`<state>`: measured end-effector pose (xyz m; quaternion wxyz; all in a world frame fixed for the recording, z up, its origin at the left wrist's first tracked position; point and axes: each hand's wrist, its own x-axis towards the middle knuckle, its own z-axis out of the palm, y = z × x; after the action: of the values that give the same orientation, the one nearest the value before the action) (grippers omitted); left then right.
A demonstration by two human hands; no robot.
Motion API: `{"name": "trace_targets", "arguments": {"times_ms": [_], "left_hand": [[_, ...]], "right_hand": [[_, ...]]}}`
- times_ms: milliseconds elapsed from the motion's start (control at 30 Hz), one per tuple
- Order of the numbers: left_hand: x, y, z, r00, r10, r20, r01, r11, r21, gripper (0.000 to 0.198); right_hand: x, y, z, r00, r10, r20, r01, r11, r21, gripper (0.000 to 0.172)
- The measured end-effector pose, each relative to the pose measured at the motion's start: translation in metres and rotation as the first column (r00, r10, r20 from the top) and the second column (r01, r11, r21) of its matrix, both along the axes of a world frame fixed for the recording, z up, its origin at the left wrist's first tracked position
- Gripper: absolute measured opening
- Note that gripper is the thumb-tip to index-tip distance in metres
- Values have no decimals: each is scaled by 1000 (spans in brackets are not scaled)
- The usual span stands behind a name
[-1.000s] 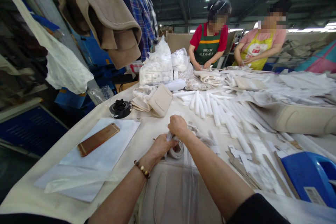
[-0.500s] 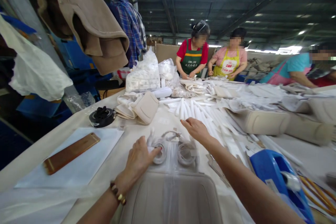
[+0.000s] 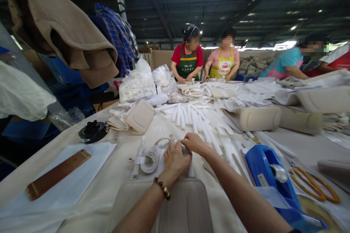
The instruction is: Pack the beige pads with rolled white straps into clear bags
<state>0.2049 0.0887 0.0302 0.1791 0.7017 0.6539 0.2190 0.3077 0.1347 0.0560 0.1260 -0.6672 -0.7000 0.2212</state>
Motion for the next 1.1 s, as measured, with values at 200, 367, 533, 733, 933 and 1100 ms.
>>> {"name": "trace_targets", "arguments": {"times_ms": [200,367,533,733,933,1100], "left_hand": [[9,4,9,997,78,-15,-79,991,-112,60],[15,1,4,992,107,-63,-112,989,-99,59],[19,0,-5,991,66,-120,-76,994,-78,54],[21,-3,-11,978,1,-207,-14,998,-64,50],[18,-7,-16,962,-71,-263,60,997,-47,54],[15,-11,-23,954,-116,-276,106,993,-50,53]], "right_hand": [[-6,3,-4,1000,-18,-8,19,999,48,24],[-8,1,-11,1000,-13,-26,14,999,39,24],[-8,1,-22,997,-76,-28,78,996,41,26],[-6,8,-34,991,-132,-32,133,990,41,25],[-3,16,-42,986,-167,-24,167,986,24,24],[-5,21,-45,984,-180,-13,181,983,25,24]]}}
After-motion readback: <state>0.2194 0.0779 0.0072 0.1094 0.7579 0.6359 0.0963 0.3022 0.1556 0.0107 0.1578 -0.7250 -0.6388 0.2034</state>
